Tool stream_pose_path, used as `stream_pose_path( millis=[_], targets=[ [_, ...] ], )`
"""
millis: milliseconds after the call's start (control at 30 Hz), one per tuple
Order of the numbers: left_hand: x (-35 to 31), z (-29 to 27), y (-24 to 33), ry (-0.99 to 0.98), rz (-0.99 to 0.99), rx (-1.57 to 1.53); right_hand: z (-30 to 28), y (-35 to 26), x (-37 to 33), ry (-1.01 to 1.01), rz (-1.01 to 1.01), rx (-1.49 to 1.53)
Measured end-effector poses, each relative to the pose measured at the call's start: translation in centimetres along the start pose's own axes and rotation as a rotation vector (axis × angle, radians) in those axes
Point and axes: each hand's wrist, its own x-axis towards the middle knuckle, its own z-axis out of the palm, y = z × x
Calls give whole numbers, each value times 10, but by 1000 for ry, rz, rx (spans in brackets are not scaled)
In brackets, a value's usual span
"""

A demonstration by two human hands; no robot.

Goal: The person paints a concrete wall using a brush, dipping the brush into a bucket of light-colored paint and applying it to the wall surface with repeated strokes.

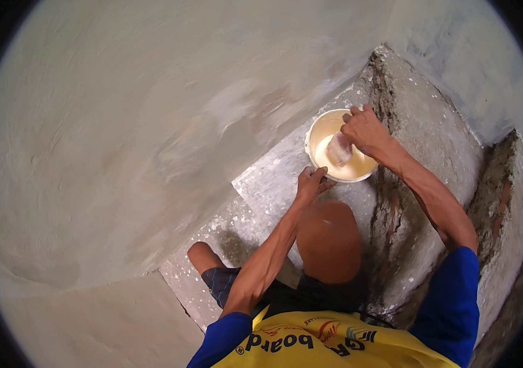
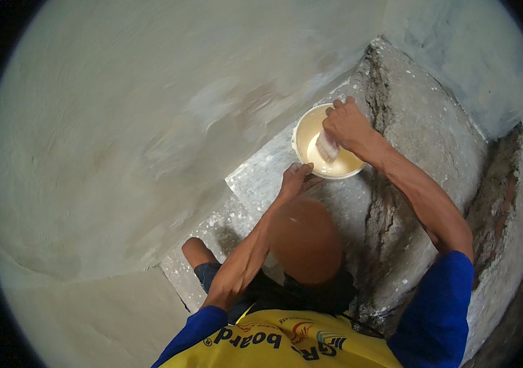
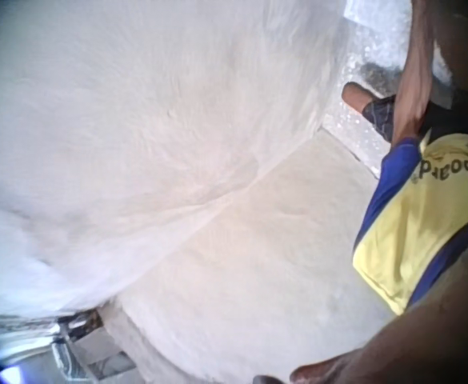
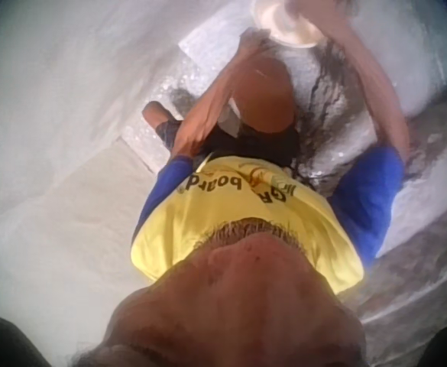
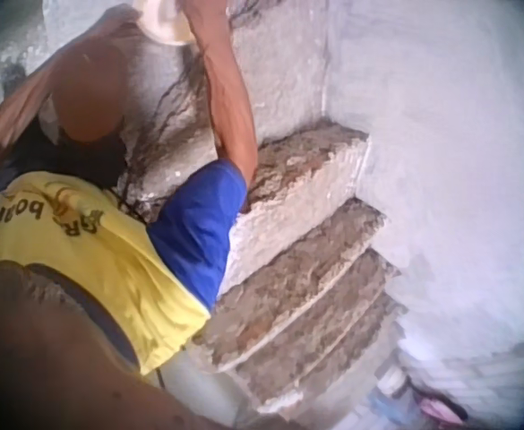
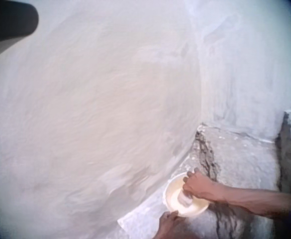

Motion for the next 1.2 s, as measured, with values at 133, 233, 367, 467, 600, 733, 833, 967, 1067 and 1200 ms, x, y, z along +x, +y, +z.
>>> stream_pose_path(
  millis=[133, 233, 367, 467, 600, 733, 833, 967, 1067, 1200],
  targets=[
    [7, 8, -17, 27, 47, 1, 46, -9, 7, -9, -90, -11],
    [-7, 4, -18, 53, 44, -41, 74, -15, 14, -27, -122, -22],
    [-50, -39, -2, 147, 15, 136, 101, -23, 19, -30, -141, -43],
    [-82, -106, 15, 1, 226, 591, 114, -28, 20, -25, -148, -18],
    [-137, -208, 22, 197, 249, 817, 118, -31, 21, -103, -143, -24],
    [-240, -292, 48, 419, 229, 1139, 97, -17, 10, -52, -52, 69],
    [-318, -323, 67, 708, 228, 1476, 69, 10, -14, -47, 68, 146],
    [-350, -349, 64, 883, 252, 1405, 36, 48, -51, -44, 249, 360],
    [-347, -362, 46, 1007, 209, 1108, 29, 69, -76, -32, 307, 593],
    [-337, -373, 42, 1136, 242, 1373, 39, 79, -102, -61, 411, 1085]
  ],
)
